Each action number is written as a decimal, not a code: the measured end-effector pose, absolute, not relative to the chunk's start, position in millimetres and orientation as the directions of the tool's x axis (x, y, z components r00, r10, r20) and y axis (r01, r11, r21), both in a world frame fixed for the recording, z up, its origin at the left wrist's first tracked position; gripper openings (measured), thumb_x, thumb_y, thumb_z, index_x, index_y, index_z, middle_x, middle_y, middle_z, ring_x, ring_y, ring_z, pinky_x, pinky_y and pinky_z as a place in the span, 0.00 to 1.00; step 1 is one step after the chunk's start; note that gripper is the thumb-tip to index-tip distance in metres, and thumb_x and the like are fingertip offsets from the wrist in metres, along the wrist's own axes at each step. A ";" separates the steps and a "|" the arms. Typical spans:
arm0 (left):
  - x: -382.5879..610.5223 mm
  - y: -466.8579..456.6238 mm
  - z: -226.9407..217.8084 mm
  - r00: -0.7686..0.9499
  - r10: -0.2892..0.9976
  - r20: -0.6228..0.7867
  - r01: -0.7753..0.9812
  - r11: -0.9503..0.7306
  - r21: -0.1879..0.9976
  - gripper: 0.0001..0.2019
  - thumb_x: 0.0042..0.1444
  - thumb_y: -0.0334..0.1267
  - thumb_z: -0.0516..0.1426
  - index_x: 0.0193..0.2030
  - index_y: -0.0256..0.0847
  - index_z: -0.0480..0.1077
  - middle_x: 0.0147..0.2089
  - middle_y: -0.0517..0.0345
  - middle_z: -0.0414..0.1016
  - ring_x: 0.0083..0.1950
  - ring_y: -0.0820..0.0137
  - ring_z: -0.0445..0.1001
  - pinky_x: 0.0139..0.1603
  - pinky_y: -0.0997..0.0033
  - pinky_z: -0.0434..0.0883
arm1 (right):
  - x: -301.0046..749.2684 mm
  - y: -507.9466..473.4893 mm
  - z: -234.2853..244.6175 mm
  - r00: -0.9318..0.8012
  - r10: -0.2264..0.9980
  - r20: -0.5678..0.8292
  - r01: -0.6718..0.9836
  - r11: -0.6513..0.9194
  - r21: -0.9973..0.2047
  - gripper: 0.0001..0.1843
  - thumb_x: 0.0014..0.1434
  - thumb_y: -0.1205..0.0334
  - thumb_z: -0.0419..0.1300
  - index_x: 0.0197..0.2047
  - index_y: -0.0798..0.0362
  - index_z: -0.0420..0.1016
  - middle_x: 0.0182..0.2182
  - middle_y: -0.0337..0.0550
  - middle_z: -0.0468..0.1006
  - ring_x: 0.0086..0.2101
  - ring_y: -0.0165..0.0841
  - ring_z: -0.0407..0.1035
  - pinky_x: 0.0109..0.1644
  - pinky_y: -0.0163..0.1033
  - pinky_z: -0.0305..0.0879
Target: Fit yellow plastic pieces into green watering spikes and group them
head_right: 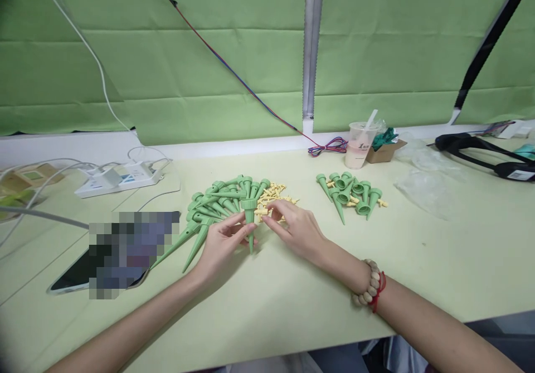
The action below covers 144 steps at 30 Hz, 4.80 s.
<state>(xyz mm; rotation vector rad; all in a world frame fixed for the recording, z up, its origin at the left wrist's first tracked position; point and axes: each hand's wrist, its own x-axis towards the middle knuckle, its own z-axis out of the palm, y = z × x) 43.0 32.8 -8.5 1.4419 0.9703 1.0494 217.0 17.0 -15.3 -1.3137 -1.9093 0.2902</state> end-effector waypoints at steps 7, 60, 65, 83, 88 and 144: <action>41.9 33.5 -9.0 0.331 0.943 0.005 0.027 -0.014 1.000 0.15 0.46 0.47 0.61 0.28 0.35 0.68 0.31 0.60 0.66 0.23 0.76 0.71 0.22 0.78 0.68 | 219.5 24.1 -21.6 -0.159 0.637 0.754 0.707 0.607 -0.363 0.10 0.59 0.57 0.55 0.40 0.52 0.73 0.37 0.40 0.75 0.39 0.26 0.69 0.41 0.30 0.65; 38.4 29.5 -12.3 0.376 0.864 0.335 0.256 -0.444 0.859 0.10 0.53 0.42 0.55 0.27 0.38 0.68 0.30 0.59 0.61 0.32 0.74 0.64 0.25 0.81 0.69 | 218.7 21.9 -23.3 -0.217 0.744 0.631 0.704 0.568 -0.427 0.14 0.63 0.58 0.46 0.38 0.55 0.70 0.33 0.42 0.73 0.32 0.24 0.66 0.33 0.28 0.59; 37.1 29.8 -14.4 0.368 0.839 0.400 0.271 -0.508 0.817 0.09 0.53 0.40 0.54 0.25 0.38 0.67 0.29 0.59 0.62 0.31 0.75 0.64 0.26 0.80 0.68 | 214.1 18.6 -20.9 -0.215 0.845 0.490 0.521 0.524 -0.674 0.20 0.64 0.53 0.43 0.29 0.57 0.65 0.25 0.40 0.69 0.28 0.23 0.63 0.32 0.28 0.58; 32.3 38.4 -17.9 0.391 0.724 0.568 0.310 -0.684 0.660 0.09 0.56 0.38 0.53 0.30 0.40 0.72 0.32 0.55 0.69 0.34 0.73 0.68 0.34 0.76 0.69 | 208.1 20.2 -15.8 -0.393 0.918 0.056 -0.060 0.035 -0.998 0.26 0.54 0.39 0.50 0.24 0.55 0.52 0.13 0.32 0.61 0.16 0.23 0.62 0.22 0.28 0.58; 33.9 35.9 -16.9 0.421 0.717 0.555 0.318 -0.690 0.651 0.07 0.56 0.36 0.53 0.34 0.41 0.73 0.34 0.55 0.70 0.35 0.73 0.68 0.35 0.75 0.68 | 206.0 19.6 -18.6 -0.374 0.927 0.014 0.013 0.020 -1.000 0.29 0.57 0.36 0.41 0.22 0.55 0.48 0.12 0.34 0.60 0.16 0.24 0.62 0.23 0.29 0.59; 37.2 30.2 -18.1 0.411 0.850 0.330 0.334 -0.477 0.813 0.10 0.55 0.40 0.53 0.26 0.37 0.66 0.29 0.60 0.59 0.29 0.77 0.63 0.22 0.82 0.64 | 217.3 18.3 -19.5 -0.244 0.891 0.383 0.698 0.436 -0.568 0.22 0.65 0.51 0.39 0.28 0.56 0.60 0.24 0.39 0.67 0.26 0.23 0.59 0.31 0.28 0.51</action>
